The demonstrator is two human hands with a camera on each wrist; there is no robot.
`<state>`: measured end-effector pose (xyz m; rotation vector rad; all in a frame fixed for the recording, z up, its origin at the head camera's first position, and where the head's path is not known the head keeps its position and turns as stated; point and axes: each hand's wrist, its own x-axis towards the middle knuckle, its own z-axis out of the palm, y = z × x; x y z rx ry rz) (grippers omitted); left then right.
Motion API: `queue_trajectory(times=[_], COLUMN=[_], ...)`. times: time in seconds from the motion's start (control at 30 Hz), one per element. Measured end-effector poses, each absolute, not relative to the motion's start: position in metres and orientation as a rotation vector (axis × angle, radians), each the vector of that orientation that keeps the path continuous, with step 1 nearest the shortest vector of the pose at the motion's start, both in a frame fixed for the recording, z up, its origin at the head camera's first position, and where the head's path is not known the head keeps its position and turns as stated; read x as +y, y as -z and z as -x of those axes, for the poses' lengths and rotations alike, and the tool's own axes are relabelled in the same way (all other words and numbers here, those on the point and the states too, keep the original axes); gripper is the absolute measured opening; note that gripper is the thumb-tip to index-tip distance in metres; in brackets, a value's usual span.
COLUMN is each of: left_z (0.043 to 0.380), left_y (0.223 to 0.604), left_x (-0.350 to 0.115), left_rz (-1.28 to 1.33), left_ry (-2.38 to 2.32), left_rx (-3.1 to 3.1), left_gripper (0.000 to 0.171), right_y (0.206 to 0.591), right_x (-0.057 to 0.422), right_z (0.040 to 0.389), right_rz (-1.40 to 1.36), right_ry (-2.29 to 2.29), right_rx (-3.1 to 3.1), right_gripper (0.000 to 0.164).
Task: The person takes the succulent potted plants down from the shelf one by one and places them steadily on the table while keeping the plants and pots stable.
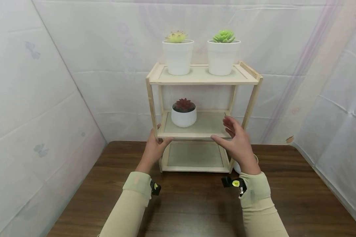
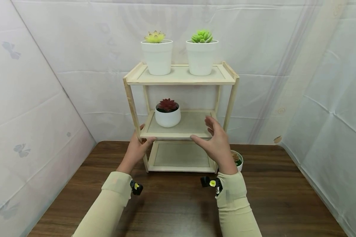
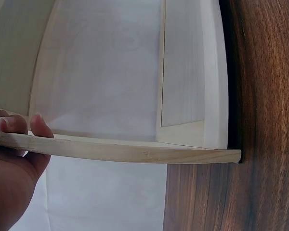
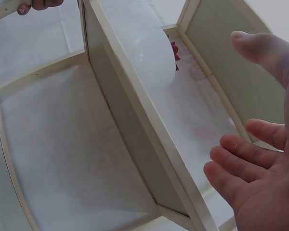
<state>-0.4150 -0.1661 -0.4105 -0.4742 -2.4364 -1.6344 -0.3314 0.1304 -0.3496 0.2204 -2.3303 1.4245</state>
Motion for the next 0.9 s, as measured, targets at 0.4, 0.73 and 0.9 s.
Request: queue_trajectory(times=[0.4,0.73,0.9], left_z=[0.418,0.413,0.417], left_y=[0.413,0.405,0.412], left_x=[-0.167,-0.166,-0.167], left_rz=[0.514,0.496,0.524], left_ry=[1.662,1.697,1.679], left_rx=[-2.404,-2.438,-2.405], left_gripper=[0.095,0.090,0.091], right_y=[0.344,0.340,0.338], right_x=[0.121,0.113,0.108], right_z=[0.342,0.352,0.356], right_rz=[-0.236,-0.258,-0.266], right_ry=[-1.415,-1.388,-1.378], right_rx=[-2.355,-2.351,-2.357], right_gripper=[0.091,0.091,0.091])
